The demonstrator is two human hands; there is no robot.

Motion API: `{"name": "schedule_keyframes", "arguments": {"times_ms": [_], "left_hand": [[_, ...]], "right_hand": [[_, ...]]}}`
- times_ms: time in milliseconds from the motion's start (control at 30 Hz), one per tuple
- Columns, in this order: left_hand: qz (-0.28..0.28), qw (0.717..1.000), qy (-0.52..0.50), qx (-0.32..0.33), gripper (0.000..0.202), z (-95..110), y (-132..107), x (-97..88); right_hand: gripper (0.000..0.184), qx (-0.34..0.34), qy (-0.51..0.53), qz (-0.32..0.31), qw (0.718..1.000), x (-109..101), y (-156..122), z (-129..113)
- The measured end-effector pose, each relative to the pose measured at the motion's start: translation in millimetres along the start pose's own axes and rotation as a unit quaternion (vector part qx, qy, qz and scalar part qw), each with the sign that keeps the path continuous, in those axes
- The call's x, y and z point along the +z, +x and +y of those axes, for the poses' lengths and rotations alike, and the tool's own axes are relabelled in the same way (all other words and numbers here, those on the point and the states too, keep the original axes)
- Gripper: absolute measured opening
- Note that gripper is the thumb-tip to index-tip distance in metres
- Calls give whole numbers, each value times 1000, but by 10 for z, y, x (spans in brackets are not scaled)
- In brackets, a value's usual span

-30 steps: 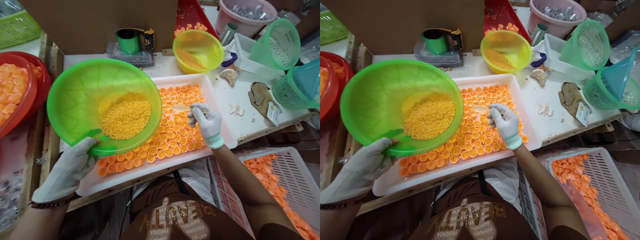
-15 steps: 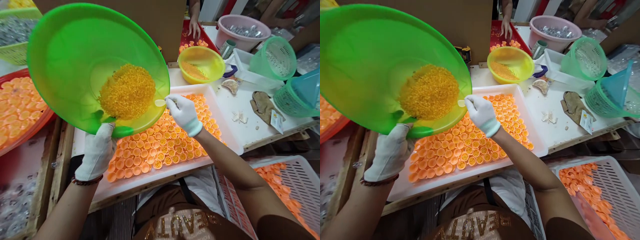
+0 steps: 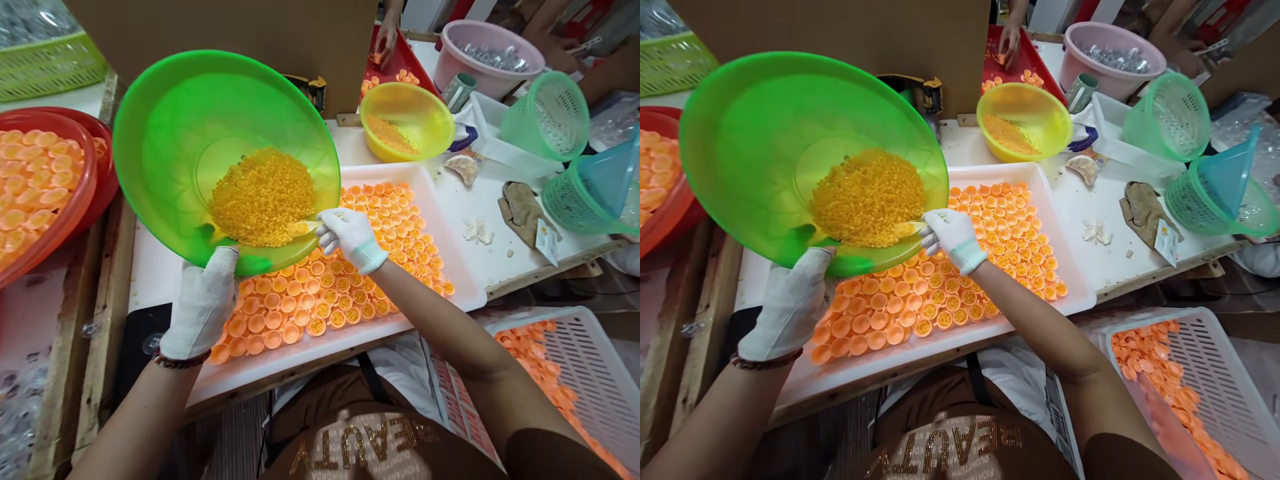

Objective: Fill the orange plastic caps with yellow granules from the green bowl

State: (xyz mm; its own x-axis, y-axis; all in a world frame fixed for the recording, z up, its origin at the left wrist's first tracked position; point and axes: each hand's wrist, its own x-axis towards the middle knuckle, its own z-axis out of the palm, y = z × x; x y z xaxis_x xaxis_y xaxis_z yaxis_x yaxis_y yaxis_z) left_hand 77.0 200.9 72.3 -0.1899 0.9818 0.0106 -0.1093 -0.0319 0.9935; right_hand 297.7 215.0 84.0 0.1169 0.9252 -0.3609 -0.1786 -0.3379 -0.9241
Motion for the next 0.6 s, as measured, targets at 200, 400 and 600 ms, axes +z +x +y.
{"name": "schedule_keyframes", "arguments": {"times_ms": [200,400,600], "left_hand": [[54,998,-20,-18,26,2,-11,-85],[48,998,-20,-35,30,-130,-11,-159],[48,997,-54,-40,33,-139,31,-187]], "right_hand": [[13,2,40,8,999,-203,-53,-29],[10,-45,-42,34,997,-6,75,-51],[11,31,51,-4,998,-100,160,-28]]}}
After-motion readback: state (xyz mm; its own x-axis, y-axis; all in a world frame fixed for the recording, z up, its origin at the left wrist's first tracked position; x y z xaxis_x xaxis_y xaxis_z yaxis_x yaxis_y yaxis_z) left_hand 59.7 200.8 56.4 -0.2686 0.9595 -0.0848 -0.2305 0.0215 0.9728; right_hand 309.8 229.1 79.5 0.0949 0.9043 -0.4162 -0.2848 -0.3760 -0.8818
